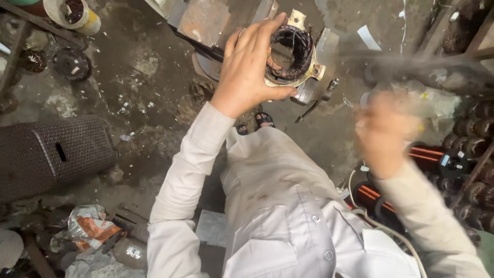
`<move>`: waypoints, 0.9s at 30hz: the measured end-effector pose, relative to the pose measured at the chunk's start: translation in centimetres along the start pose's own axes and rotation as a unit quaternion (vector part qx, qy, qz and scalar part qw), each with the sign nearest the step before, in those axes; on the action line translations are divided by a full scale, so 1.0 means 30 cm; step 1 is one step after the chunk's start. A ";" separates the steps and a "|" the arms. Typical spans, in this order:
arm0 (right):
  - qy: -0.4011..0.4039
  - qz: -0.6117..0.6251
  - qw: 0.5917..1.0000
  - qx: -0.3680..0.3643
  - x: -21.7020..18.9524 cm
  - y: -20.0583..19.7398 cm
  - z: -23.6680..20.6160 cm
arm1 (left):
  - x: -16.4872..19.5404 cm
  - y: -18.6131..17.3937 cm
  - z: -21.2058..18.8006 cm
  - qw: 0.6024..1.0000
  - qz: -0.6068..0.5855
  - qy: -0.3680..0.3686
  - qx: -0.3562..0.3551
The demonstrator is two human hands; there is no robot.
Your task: The person disassembles a circular electrical component on a workbench using pliers and a hammer. They remove internal parts, inspect the housing, and strike it with a hammer to adjust or remove components.
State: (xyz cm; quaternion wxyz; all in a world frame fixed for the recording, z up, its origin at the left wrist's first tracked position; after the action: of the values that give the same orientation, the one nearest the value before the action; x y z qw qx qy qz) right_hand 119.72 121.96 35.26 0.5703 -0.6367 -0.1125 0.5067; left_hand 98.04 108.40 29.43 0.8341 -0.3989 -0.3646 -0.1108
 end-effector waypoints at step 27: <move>0.027 0.354 0.934 -0.033 -0.083 -0.127 -0.004 | -0.023 -0.078 -0.109 0.991 -0.077 -0.101 0.048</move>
State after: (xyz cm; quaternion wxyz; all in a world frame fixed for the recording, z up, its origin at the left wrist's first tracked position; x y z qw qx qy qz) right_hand 120.34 121.33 39.74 0.3349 -0.6672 0.1186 0.6547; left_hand 98.14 104.37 28.95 0.8001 -0.3382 -0.4817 -0.1159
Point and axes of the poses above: each hand's wrist, its own z-axis towards the middle knuckle, its own y-axis out of the palm, x = y × z, the point moved 7 cm from there along z, towards the middle knuckle, and after that the axes turned 3 degrees about x, right-handed, at the moved point
